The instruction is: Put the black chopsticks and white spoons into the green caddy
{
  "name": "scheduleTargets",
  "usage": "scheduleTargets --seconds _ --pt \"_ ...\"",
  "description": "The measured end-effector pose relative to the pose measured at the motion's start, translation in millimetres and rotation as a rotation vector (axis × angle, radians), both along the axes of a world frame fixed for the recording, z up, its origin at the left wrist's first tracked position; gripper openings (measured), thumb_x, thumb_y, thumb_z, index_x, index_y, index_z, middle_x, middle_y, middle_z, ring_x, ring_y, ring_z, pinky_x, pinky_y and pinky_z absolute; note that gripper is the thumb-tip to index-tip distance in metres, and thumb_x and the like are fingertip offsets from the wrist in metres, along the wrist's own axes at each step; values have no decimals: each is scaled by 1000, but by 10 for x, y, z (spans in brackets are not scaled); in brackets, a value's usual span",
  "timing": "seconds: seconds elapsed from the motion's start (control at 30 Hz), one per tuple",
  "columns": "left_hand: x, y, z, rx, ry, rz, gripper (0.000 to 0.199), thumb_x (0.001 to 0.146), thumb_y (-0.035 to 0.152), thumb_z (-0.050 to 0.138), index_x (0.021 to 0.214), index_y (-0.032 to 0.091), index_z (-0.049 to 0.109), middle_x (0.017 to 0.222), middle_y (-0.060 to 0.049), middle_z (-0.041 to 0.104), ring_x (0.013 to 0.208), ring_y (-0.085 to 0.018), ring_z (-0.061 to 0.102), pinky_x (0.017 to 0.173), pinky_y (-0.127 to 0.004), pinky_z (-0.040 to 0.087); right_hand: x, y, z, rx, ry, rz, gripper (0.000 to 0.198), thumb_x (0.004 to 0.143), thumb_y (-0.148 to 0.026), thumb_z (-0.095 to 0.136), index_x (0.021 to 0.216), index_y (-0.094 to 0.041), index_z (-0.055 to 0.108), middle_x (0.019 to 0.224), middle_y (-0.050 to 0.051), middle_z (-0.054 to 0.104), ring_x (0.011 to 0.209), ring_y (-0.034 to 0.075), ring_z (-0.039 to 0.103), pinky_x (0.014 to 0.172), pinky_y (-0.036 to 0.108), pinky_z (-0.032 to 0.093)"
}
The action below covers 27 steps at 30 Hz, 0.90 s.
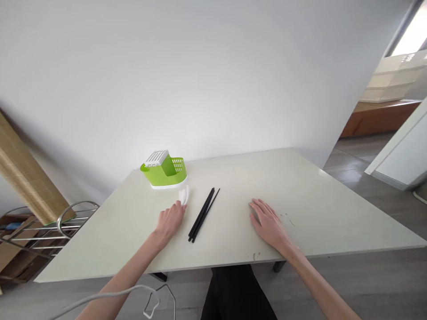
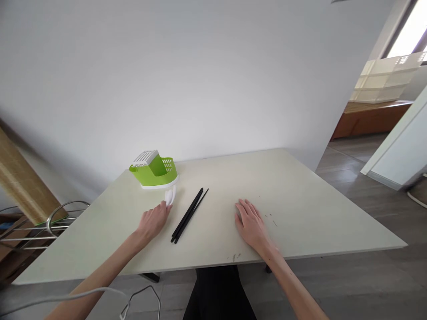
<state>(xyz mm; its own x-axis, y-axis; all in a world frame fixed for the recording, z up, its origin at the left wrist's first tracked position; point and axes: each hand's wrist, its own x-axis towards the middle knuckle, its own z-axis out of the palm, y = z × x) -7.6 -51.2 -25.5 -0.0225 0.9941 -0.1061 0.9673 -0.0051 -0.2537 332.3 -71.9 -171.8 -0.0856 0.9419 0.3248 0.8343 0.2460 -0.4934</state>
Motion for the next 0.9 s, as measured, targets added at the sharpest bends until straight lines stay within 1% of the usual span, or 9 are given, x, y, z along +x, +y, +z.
scheduleTargets --seconds 0.1,0.17,0.27,0.33,0.43,0.53,0.73,0.9 --pt "528 7 34 2 -44 -139 48 113 41 21 120 11 58 108 -22 75 100 -37 77 80 -46 56 -1 6 21 2 14 2 55 109 -47 32 152 -22 58 165 9 49 156 29 39 125 53 39" --pt "875 18 -1 -30 -59 -213 45 113 39 25 123 10 58 109 -22 75 101 -37 77 81 -47 57 1 11 31 11 20 -4 54 109 -46 33 151 -22 59 164 9 50 156 29 39 125 53 39" --pt "1279 35 -142 -81 -71 -282 40 113 36 31 127 9 58 110 -23 75 105 -37 76 83 -46 57 5 21 37 22 27 -13 53 108 -43 36 150 -21 59 163 10 52 156 29 40 126 52 37" --pt "1443 38 -261 -86 -81 -319 40 113 35 33 127 9 59 110 -23 75 106 -35 76 84 -44 58 6 26 37 20 29 -20 52 108 -42 37 150 -21 59 162 11 52 155 28 41 126 50 37" --pt "1554 31 -403 -83 -89 -359 39 113 34 34 126 9 60 110 -23 75 106 -34 76 86 -43 57 6 26 42 16 28 -26 52 108 -41 37 150 -20 59 162 11 52 155 28 41 126 50 37" --pt "1579 33 -458 -89 -88 -368 37 112 31 35 126 9 61 111 -24 74 107 -33 75 88 -43 57 1 20 57 23 30 -16 52 108 -41 38 150 -20 58 162 12 53 155 29 41 125 51 38" --pt "1594 65 -408 -106 -86 -371 37 111 29 36 129 11 62 111 -26 74 108 -34 75 86 -43 57 -7 6 62 58 41 -7 51 108 -41 38 150 -21 59 161 11 54 154 30 43 124 54 39" --pt "1597 78 -322 -129 -97 -339 40 109 37 40 131 11 62 114 -26 75 108 -35 75 86 -43 56 4 -7 86 63 55 -3 50 109 -41 39 151 -24 58 161 10 54 154 29 43 124 53 40"
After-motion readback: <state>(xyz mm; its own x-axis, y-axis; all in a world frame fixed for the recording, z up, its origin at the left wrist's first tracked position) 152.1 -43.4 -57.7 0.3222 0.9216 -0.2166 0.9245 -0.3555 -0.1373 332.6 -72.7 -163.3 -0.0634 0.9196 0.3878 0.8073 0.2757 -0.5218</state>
